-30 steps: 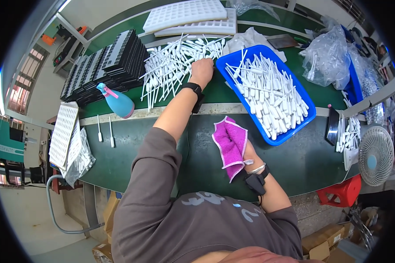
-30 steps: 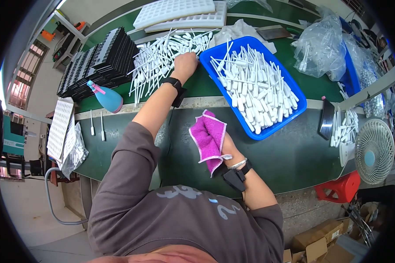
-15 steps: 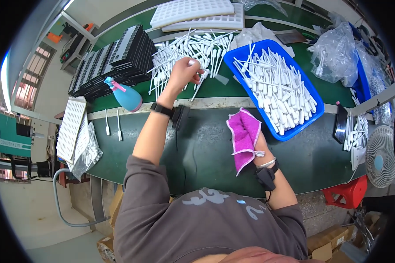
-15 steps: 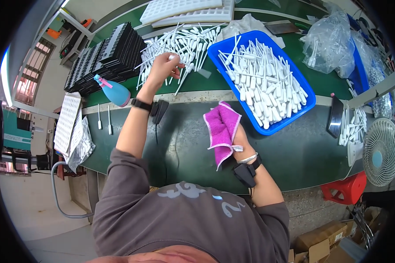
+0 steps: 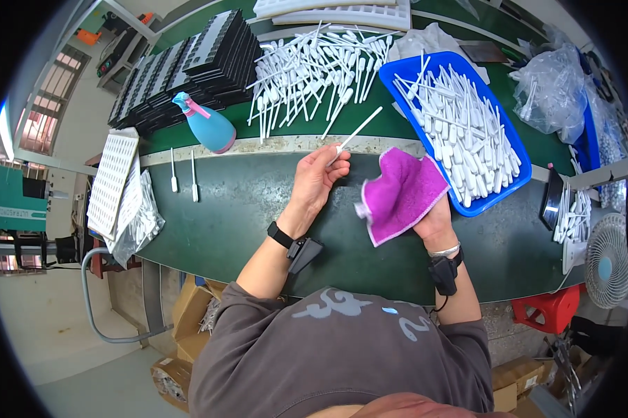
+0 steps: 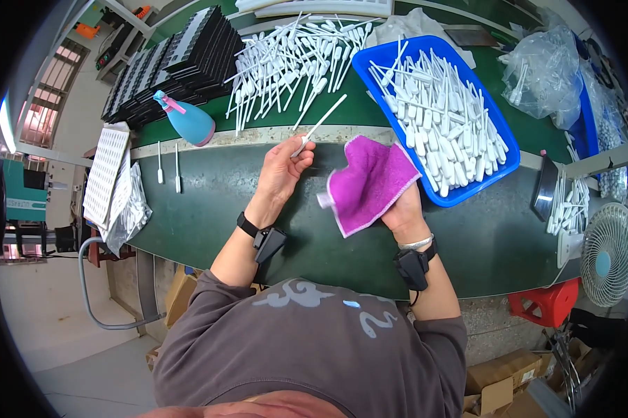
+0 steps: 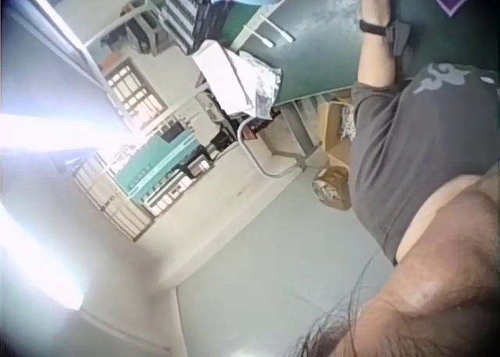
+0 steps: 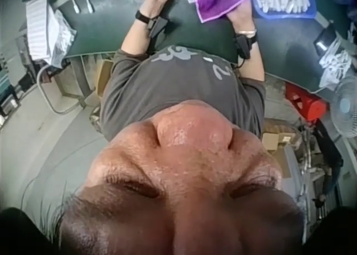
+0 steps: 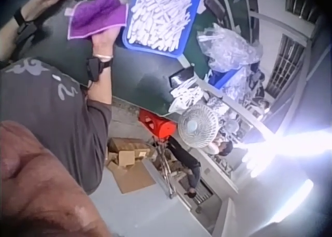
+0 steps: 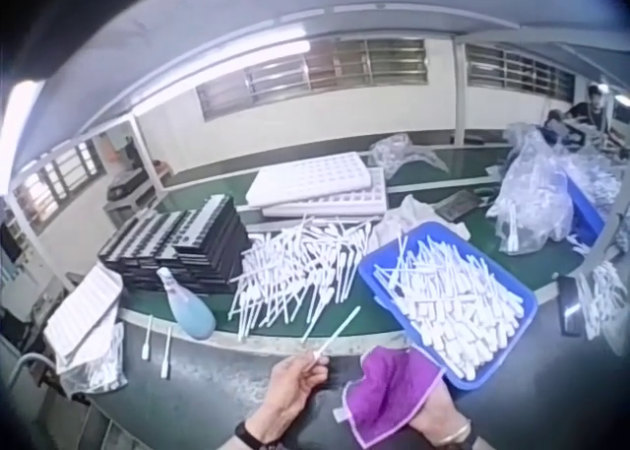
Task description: The person picks up a swab from a pile, wipes its tip and handle with a cloth, and places it into a blue tray, repeating this process for several swabs.
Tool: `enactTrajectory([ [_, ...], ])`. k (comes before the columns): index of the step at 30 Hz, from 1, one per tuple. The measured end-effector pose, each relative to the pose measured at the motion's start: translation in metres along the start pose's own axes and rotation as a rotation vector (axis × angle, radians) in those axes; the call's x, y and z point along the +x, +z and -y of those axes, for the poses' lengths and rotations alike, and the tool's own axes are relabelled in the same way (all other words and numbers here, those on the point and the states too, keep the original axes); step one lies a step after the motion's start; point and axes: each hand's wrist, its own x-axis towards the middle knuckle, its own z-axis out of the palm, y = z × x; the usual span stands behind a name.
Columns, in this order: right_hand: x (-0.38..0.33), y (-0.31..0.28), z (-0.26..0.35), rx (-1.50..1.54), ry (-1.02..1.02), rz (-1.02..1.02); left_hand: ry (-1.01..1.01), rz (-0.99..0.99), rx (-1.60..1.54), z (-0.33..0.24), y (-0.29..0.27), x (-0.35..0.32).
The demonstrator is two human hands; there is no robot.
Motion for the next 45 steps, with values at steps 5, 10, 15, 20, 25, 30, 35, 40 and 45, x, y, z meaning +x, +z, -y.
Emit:
enactTrajectory([
  [5,-0.001,0.004,0.001,-0.033,-0.031,-0.021,0.009,-0.012,-0.006,0.002,0.004,-0.002],
  [10,-0.003,0.002,-0.001,-0.032,-0.036,-0.024,0.009,0.013,-0.036,0.003,0.003,-0.004],
  [15,-0.007,0.014,-0.007,-0.074,-0.084,-0.030,-0.140,0.053,-0.114,0.012,0.025,-0.014],
  [20,-0.008,0.006,-0.035,-0.509,-0.126,-0.195,-0.329,0.255,0.329,0.046,0.040,-0.037],
  [25,-0.011,0.008,-0.007,-0.355,-0.290,-0.226,-0.656,0.492,0.151,0.049,0.052,-0.050],
  [30,-0.011,-0.007,0.002,0.101,-0.312,0.206,-0.022,0.384,0.832,0.061,0.060,-0.052],
  [35,-0.007,-0.005,-0.006,-0.254,-0.385,-0.167,0.495,0.300,1.365,0.063,0.061,-0.067],
  [40,-0.004,0.012,-0.033,-0.554,-0.468,-0.267,0.537,0.070,1.224,0.056,0.061,-0.052],
  [45,-0.011,0.000,-0.018,-0.612,-0.283,-0.202,0.553,0.183,1.101,0.021,0.038,-0.036],
])
